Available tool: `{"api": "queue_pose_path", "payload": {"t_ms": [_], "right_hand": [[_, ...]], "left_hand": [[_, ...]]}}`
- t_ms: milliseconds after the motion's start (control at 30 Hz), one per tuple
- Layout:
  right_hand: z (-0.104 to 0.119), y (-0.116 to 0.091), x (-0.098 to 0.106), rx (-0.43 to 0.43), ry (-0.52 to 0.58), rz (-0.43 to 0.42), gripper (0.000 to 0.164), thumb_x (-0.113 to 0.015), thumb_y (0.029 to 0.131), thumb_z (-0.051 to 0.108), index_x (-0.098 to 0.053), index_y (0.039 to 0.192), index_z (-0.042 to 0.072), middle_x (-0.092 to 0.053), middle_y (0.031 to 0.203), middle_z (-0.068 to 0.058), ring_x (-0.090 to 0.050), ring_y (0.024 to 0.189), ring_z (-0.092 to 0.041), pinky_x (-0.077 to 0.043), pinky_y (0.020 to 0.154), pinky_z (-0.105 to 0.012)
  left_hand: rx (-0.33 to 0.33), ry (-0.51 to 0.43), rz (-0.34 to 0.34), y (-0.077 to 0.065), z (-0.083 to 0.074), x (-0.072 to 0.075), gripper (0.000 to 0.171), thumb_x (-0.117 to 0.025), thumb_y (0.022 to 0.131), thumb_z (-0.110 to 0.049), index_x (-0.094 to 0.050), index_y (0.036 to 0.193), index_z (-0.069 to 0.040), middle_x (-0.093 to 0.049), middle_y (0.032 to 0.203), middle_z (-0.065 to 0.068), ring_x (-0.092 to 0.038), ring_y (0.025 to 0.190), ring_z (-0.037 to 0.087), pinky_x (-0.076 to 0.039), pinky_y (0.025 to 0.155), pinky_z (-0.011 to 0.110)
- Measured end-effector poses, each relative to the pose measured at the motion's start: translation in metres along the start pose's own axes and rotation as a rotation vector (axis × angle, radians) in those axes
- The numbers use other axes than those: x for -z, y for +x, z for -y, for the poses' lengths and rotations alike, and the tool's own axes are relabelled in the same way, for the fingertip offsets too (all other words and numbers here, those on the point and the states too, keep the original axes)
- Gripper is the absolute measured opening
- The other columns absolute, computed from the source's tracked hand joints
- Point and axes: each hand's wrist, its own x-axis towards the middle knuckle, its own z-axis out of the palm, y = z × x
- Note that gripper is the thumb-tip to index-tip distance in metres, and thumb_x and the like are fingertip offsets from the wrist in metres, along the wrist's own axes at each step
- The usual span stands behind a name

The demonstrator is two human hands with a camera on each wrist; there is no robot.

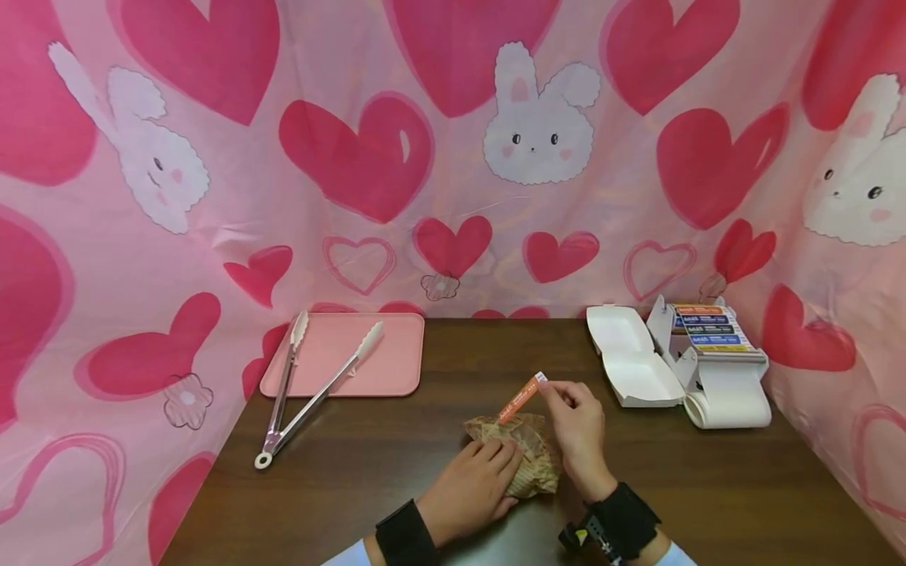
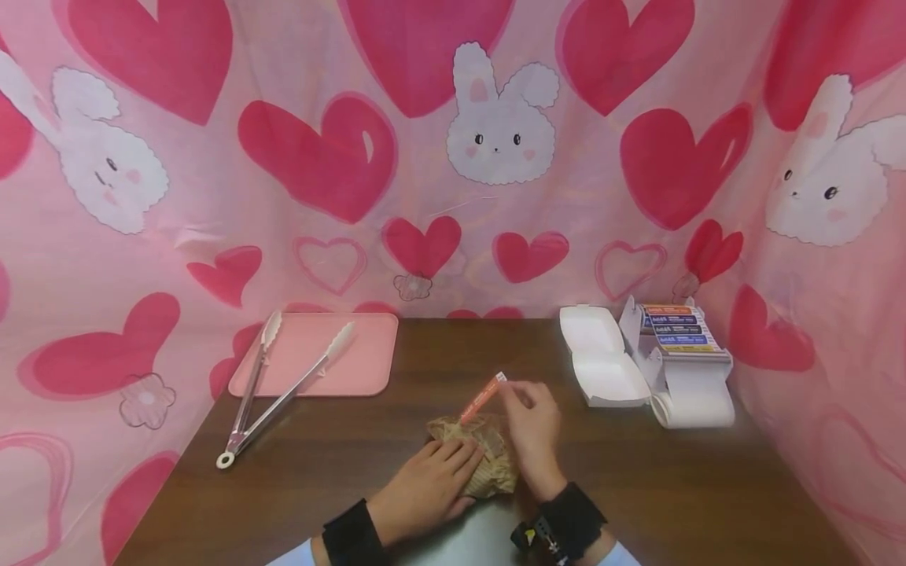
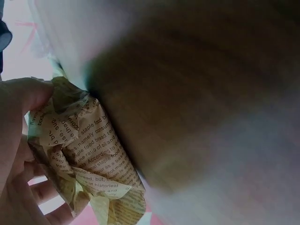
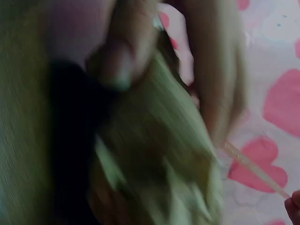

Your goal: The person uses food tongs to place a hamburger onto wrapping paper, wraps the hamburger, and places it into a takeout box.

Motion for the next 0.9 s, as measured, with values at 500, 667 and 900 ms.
{"api": "queue_pose_path", "payload": {"t_ms": [500,667,900], "right_hand": [[-0.024,-0.023,-0.023,0.268,-0.211,-0.107,0.007,-0.083,0.084,0.016,-0.082,0.078,0.013,-0.047,0.061,0.009,-0.040,0.055,-0.002,-0.032,0.051,-0.021],[-0.029,-0.022,-0.019,0.236,-0.242,-0.139,0.006,-0.082,0.082,0.014,-0.081,0.077,0.012,-0.048,0.061,0.008,-0.041,0.056,-0.004,-0.032,0.052,-0.022],[-0.037,-0.024,-0.017,0.226,-0.277,-0.127,0.007,-0.082,0.083,0.014,-0.081,0.078,0.010,-0.047,0.062,0.008,-0.039,0.056,-0.002,-0.031,0.051,-0.022]], "left_hand": [[0.037,0.000,-0.028,0.004,-0.004,-0.003,0.070,-0.056,0.094,-0.064,-0.056,0.143,-0.014,-0.058,0.137,-0.001,-0.053,0.120,0.015,-0.045,0.100,0.031],[0.052,-0.025,-0.026,0.005,-0.002,-0.001,0.070,-0.057,0.092,-0.066,-0.057,0.143,-0.017,-0.060,0.134,-0.003,-0.052,0.121,0.019,-0.043,0.105,0.037],[0.056,-0.039,-0.018,0.004,0.000,0.001,0.068,-0.057,0.092,-0.066,-0.059,0.141,-0.020,-0.059,0.137,-0.003,-0.048,0.134,0.030,-0.038,0.112,0.045]]}}
